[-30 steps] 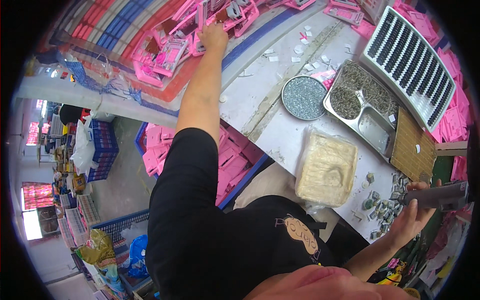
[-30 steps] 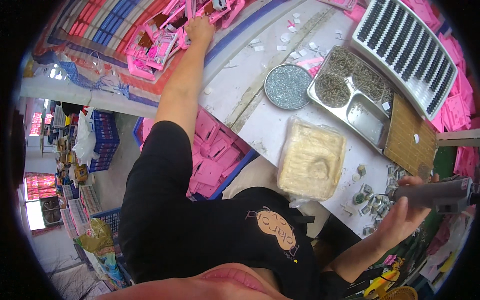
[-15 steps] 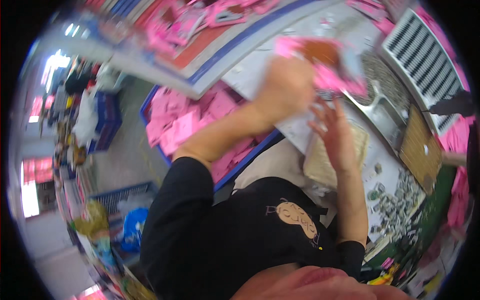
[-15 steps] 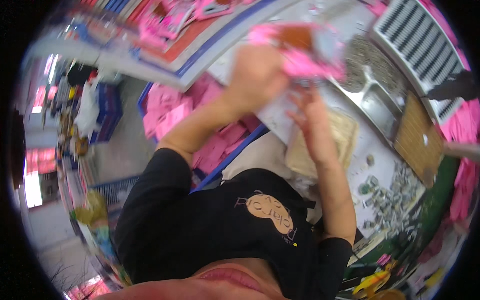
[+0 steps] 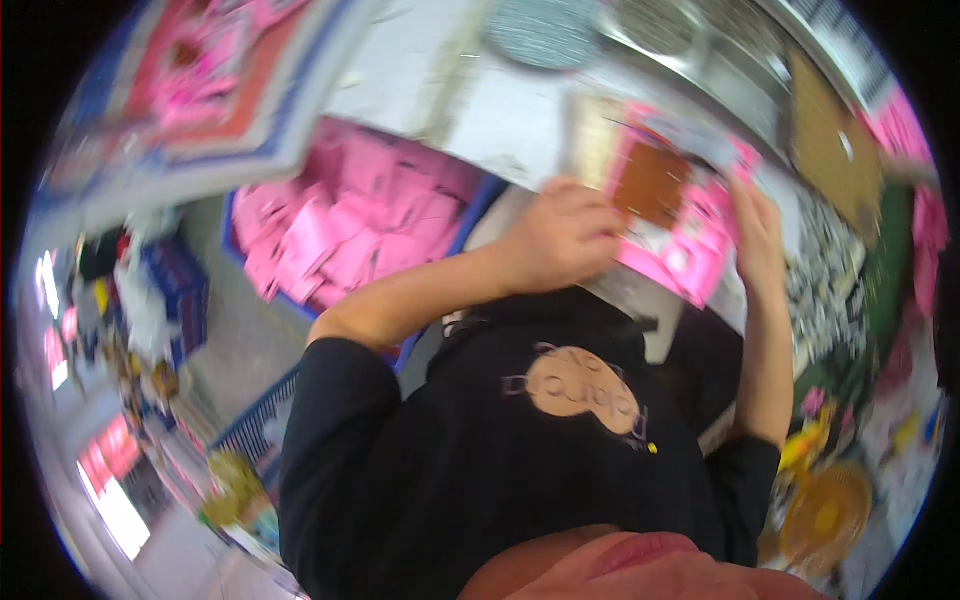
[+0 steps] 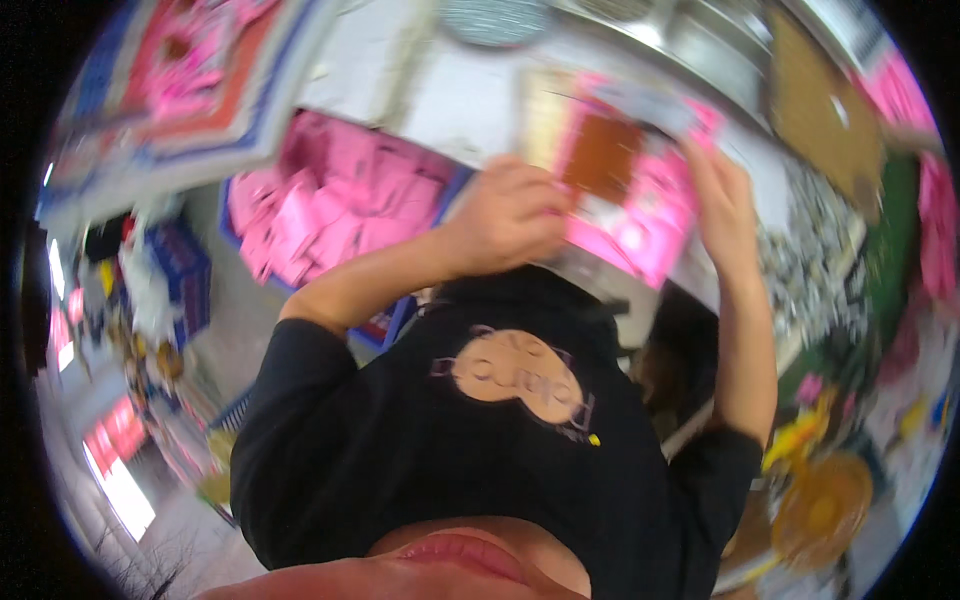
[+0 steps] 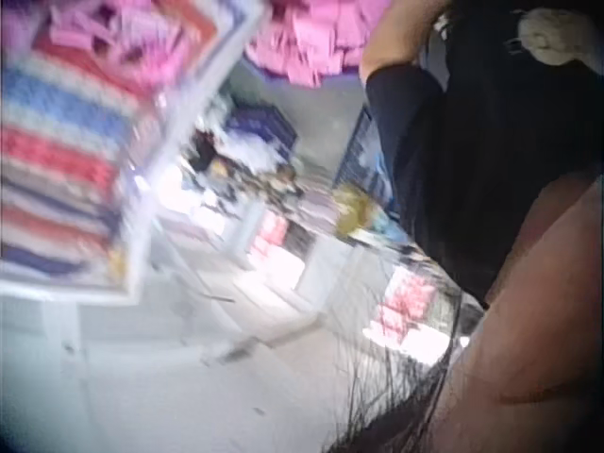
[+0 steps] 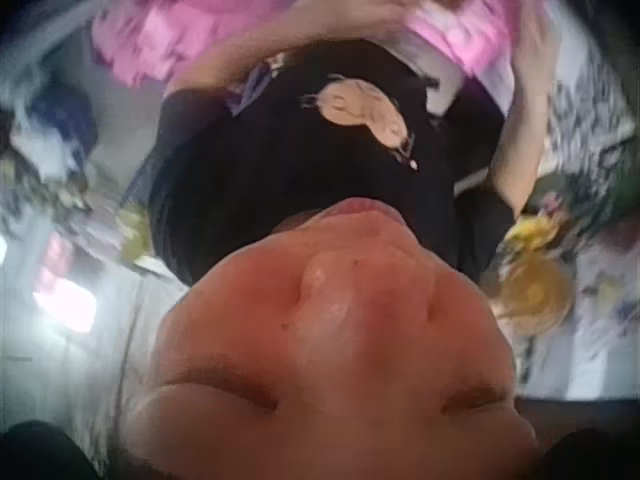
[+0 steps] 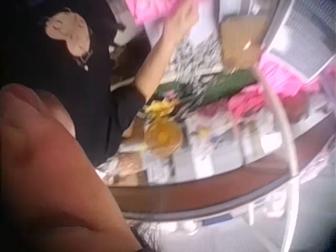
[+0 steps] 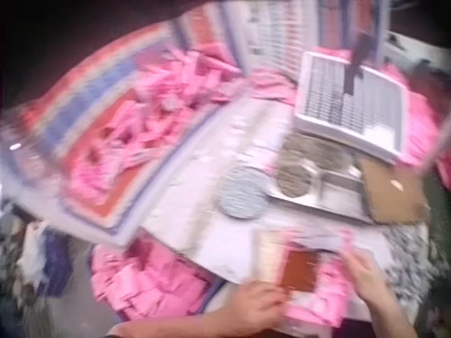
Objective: Assembling and soldering electronic components into a pink toy housing.
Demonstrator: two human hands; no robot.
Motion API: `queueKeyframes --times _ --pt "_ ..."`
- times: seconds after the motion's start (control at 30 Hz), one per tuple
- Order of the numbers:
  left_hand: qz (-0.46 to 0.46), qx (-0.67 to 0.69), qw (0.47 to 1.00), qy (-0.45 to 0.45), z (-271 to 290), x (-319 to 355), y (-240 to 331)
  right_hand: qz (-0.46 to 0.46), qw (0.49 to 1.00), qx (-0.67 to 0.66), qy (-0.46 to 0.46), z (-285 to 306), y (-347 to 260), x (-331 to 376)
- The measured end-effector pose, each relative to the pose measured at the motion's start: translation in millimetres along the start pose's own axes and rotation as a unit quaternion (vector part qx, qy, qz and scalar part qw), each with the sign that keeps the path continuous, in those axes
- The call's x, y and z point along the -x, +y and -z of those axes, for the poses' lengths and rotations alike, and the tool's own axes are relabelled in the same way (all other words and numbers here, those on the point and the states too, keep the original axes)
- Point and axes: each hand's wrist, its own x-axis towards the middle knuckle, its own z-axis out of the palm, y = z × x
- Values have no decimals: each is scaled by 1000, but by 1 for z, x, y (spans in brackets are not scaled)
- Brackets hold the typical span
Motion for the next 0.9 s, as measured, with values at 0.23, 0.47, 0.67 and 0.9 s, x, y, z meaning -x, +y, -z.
queueKeyframes --times 0.23,0.47,0.67,0.9 --pt "22 27 998 -57 8 -8 7 184 911 360 83 -10 -10 -26" --pt "-7 70 992 -106 7 -21 -16 51 948 314 8 11 -8 -29" --pt "-38 78 993 -86 1 -43 -31 68 954 265 119 16 -5 -1" --pt "-13 58 985 -161 13 -56 -24 56 918 363 148 -18 -28 -7"
